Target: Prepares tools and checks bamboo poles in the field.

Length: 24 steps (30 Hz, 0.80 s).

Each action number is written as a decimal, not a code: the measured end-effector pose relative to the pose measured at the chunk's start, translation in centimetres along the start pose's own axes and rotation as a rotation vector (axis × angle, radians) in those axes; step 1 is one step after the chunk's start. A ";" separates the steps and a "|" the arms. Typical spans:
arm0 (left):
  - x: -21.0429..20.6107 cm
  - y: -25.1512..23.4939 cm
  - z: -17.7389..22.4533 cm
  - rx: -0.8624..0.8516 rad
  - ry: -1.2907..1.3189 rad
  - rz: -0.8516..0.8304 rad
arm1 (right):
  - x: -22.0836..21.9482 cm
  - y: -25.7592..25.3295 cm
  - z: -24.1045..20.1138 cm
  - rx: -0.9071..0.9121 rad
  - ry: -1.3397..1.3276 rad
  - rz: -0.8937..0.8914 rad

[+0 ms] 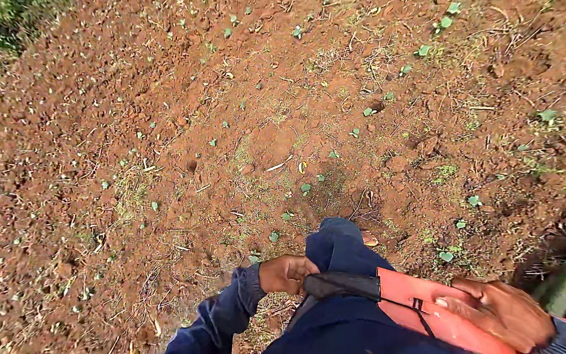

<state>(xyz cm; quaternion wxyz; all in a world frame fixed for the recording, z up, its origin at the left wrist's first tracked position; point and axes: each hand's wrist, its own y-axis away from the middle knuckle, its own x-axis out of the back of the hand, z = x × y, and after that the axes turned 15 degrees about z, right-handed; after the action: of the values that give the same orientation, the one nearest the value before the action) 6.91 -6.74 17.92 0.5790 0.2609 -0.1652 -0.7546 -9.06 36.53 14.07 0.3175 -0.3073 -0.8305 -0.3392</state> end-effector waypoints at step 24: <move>-0.3 -9.3 2.4 -0.200 -0.241 0.584 | -10.6 -5.8 3.4 -0.117 -0.540 0.074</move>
<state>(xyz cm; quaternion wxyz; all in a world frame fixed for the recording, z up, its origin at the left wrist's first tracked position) -1.79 -4.05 14.83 0.7699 0.0532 -0.2254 -0.5947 -7.84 32.60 2.18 0.0784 -0.4345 -0.8523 -0.2805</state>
